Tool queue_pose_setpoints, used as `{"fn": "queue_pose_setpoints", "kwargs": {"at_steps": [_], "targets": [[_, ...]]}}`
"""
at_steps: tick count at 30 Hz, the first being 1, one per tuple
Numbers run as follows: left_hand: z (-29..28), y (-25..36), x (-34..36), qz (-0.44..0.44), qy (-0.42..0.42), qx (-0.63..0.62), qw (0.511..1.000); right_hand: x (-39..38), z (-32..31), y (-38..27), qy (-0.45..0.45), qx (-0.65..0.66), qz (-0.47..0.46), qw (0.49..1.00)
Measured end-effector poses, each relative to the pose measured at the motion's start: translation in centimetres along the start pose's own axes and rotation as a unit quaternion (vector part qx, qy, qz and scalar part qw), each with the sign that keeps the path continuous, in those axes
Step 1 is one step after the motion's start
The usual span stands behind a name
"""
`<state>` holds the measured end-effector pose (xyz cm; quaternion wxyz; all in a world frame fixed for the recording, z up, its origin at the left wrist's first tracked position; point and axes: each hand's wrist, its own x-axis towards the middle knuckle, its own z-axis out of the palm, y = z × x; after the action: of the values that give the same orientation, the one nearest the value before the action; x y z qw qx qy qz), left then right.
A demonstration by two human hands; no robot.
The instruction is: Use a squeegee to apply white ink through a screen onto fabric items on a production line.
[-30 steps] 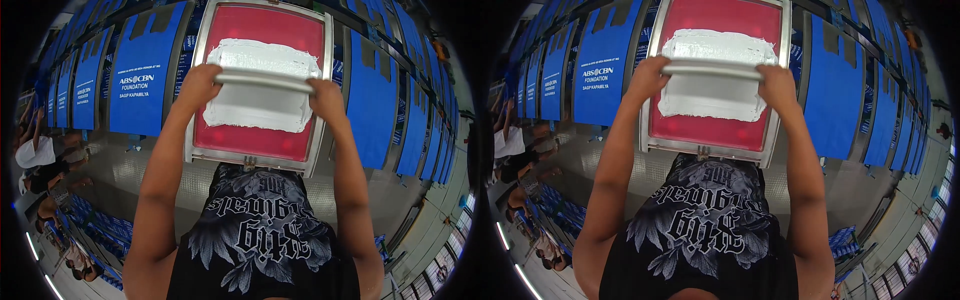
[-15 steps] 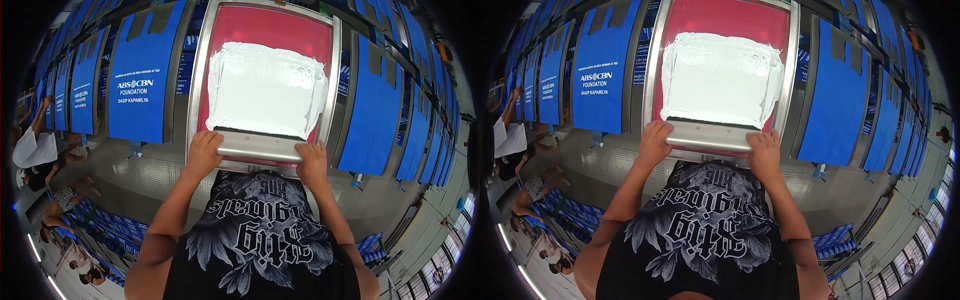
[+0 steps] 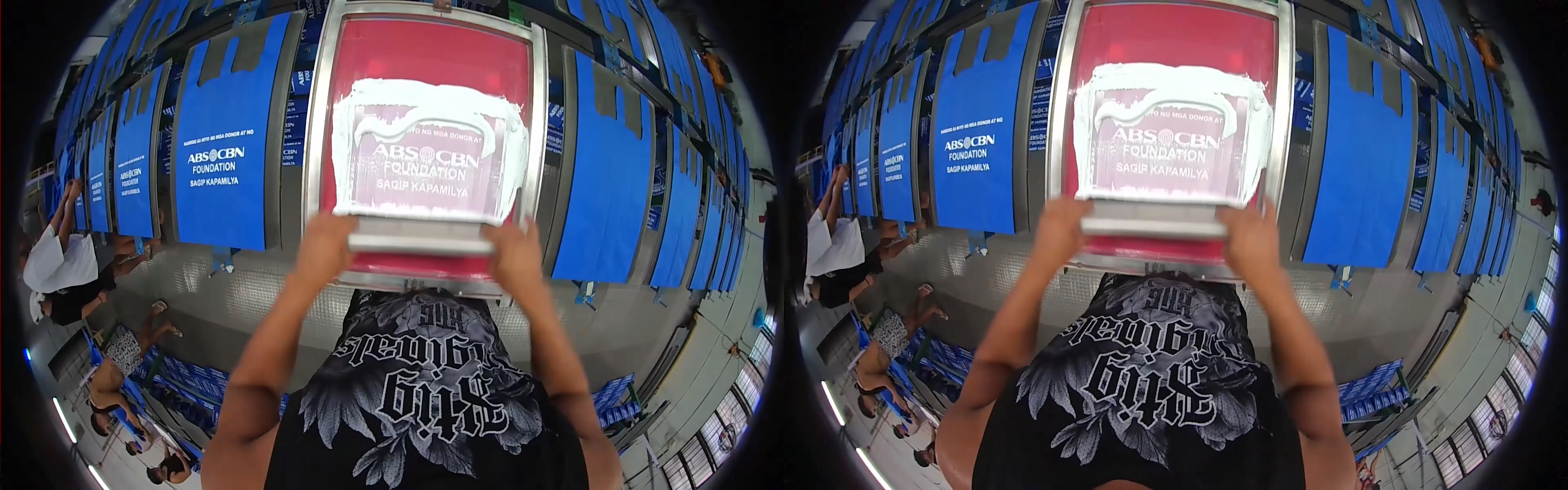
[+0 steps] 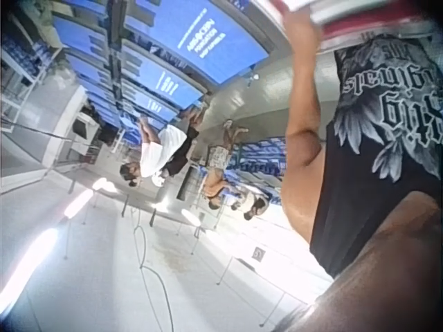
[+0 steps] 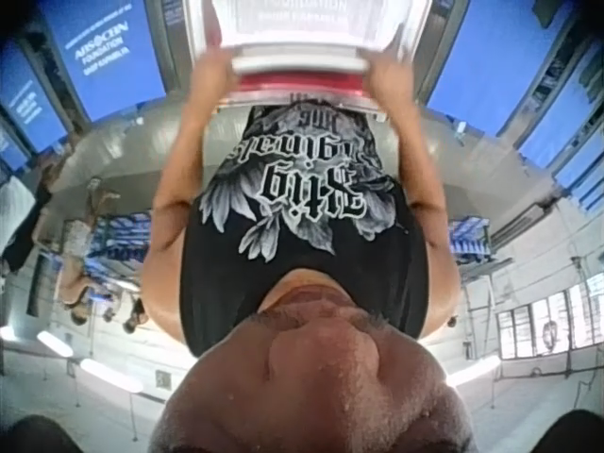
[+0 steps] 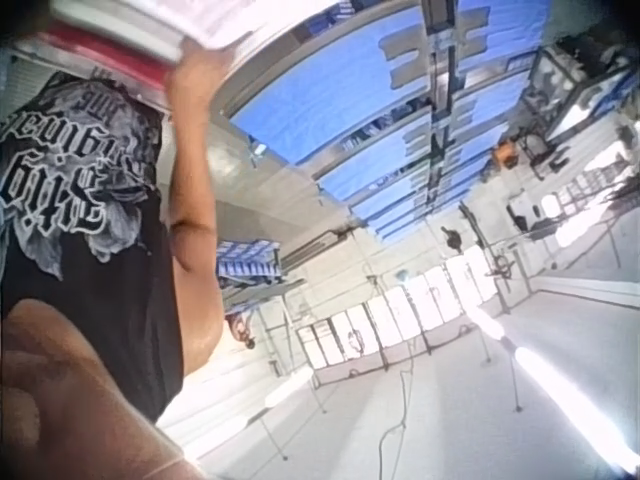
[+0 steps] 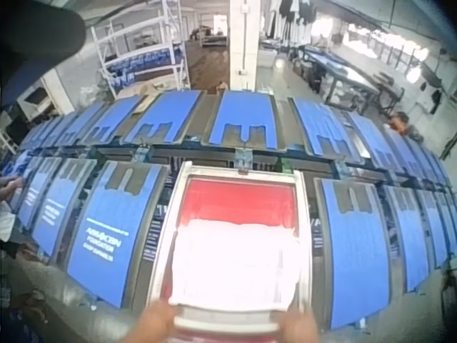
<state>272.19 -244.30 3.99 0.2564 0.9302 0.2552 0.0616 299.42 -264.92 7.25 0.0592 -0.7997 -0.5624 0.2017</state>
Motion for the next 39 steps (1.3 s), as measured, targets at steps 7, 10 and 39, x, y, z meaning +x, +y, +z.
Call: {"fn": "queue_pose_setpoints", "kwargs": {"at_steps": [7, 10, 39], "targets": [[-2.2, -1.5, 15.7, -0.097, -0.034, 0.042, 0.994, 13.3, -1.5, 6.7, 0.099, -0.103, -0.023, 0.989], [-4.6, -2.1, 19.9, -0.107, -0.048, 0.025, 0.993, 17.3, -5.3, 6.5, 0.073, -0.05, -0.038, 0.995], [1.3, 5.3, -2.4, -0.166, -0.248, -0.211, 0.931, 22.7, -8.8, 9.3, -0.011, -0.01, -0.033, 0.999]]}}
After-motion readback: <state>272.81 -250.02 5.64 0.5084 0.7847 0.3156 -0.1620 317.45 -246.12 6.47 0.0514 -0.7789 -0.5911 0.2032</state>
